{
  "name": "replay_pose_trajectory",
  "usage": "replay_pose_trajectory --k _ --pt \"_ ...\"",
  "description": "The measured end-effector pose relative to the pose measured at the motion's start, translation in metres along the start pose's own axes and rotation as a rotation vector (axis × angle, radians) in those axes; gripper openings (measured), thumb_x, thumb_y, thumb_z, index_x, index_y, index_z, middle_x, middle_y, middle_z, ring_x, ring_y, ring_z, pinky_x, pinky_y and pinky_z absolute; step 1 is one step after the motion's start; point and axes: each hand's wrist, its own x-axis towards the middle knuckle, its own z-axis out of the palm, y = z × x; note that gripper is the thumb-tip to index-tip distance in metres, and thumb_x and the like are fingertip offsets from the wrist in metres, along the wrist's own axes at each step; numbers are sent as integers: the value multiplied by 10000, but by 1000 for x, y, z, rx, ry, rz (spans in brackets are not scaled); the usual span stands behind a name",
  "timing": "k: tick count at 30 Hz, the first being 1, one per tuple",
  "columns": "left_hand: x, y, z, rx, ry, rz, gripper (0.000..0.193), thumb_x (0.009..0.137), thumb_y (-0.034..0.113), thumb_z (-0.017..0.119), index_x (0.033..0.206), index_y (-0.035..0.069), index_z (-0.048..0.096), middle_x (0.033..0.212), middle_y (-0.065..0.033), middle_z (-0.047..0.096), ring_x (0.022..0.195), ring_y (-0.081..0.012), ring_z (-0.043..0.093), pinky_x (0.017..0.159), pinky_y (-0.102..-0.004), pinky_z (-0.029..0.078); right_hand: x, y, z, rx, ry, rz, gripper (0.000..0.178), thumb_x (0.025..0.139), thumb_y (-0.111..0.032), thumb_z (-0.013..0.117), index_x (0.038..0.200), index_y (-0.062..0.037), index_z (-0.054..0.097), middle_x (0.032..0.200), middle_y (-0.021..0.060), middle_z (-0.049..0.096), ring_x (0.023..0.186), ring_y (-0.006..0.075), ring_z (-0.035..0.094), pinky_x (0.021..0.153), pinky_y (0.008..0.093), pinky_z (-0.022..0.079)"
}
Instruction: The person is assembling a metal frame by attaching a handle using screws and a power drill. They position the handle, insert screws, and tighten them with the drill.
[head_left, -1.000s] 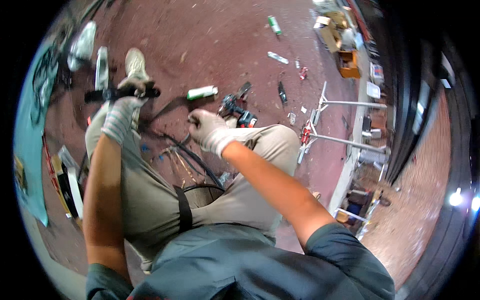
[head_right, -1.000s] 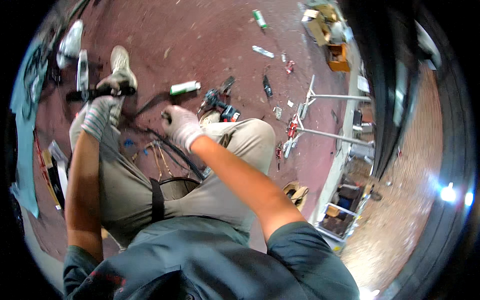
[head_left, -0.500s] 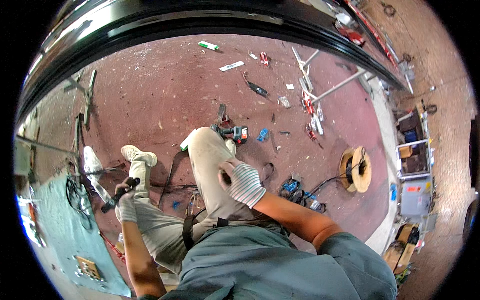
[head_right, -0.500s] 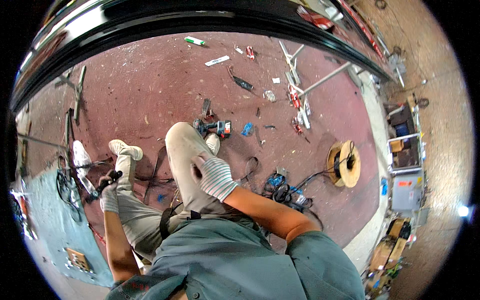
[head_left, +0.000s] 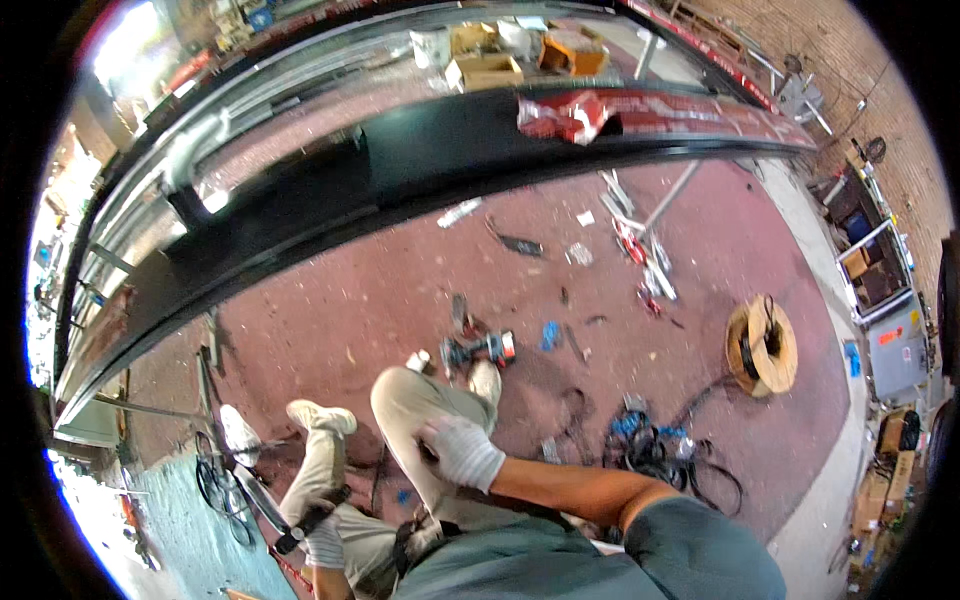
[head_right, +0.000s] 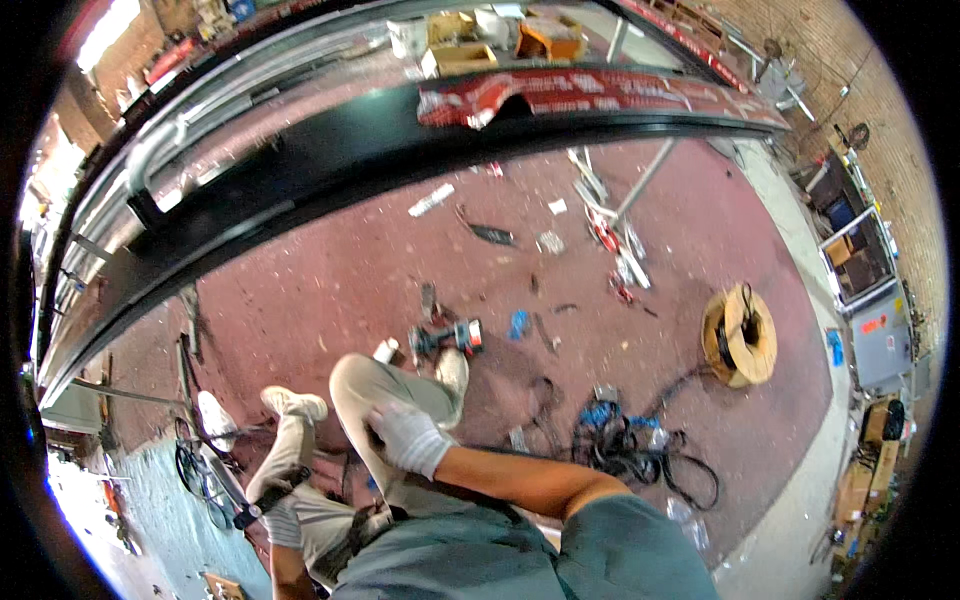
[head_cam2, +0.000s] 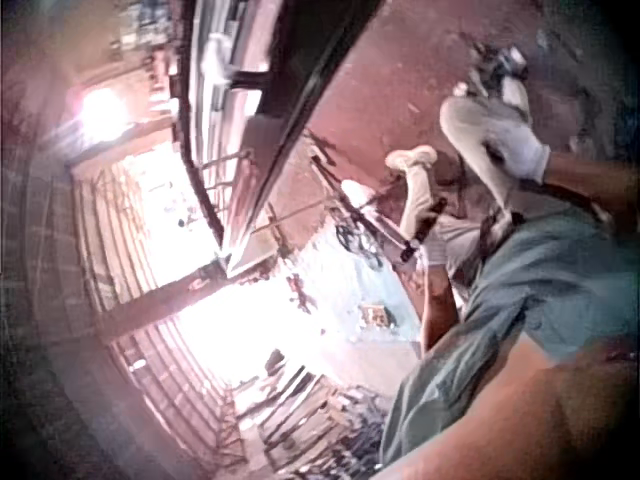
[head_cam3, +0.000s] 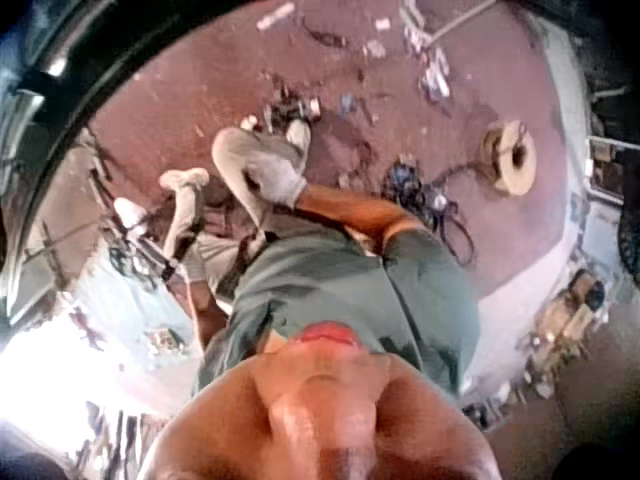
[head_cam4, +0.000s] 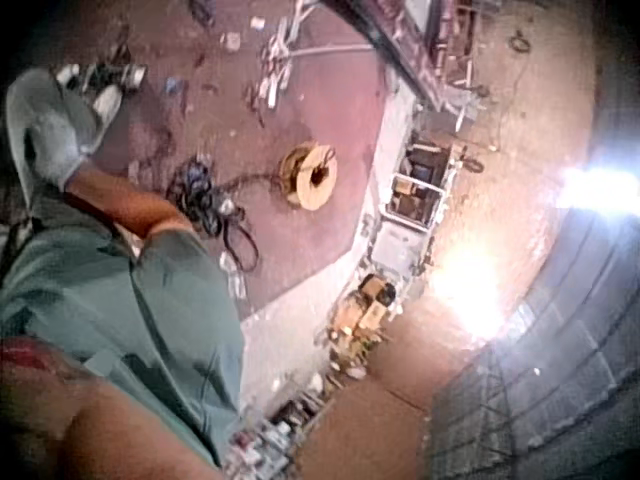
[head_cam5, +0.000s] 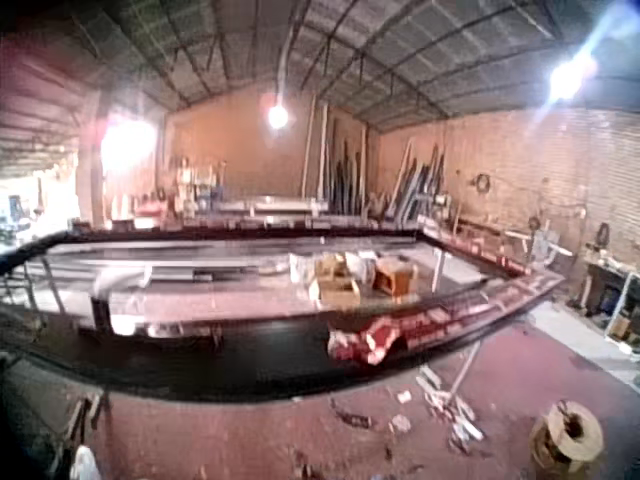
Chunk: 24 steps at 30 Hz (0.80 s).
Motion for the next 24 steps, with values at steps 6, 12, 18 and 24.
replay_pose_trajectory --k 6,12,18,24 --pt "24 137 140 -138 -45 -85 138 810 -10 646 882 81 570 1114 -179 659 1057 -331 628 988 -484 474 -21 4 -3 39 28 -84 242 853 -179 591 1080 -106 633 1025 145 633 996 353 618 844 465 510" --pt "17 170 168 230 -240 -66 252 723 -142 615 840 63 530 1134 -216 664 1180 -376 609 1050 -494 453 -64 -4 -10 228 6 -73 253 812 -176 607 1049 -93 639 980 145 620 935 354 601 827 464 486" --pt "18 187 198 376 -280 -181 262 723 -164 593 840 56 511 1116 -209 666 1168 -376 617 1043 -497 457 -71 13 -6 274 104 -35 250 792 -197 632 1015 -88 651 958 141 623 886 369 590 818 465 471" --pt "26 195 216 496 -395 -65 254 748 -133 617 867 70 521 1157 -201 655 1160 -357 615 1031 -483 455 -70 24 -16 244 91 -50 248 771 -220 657 996 -116 645 958 110 620 920 341 586 828 449 474"
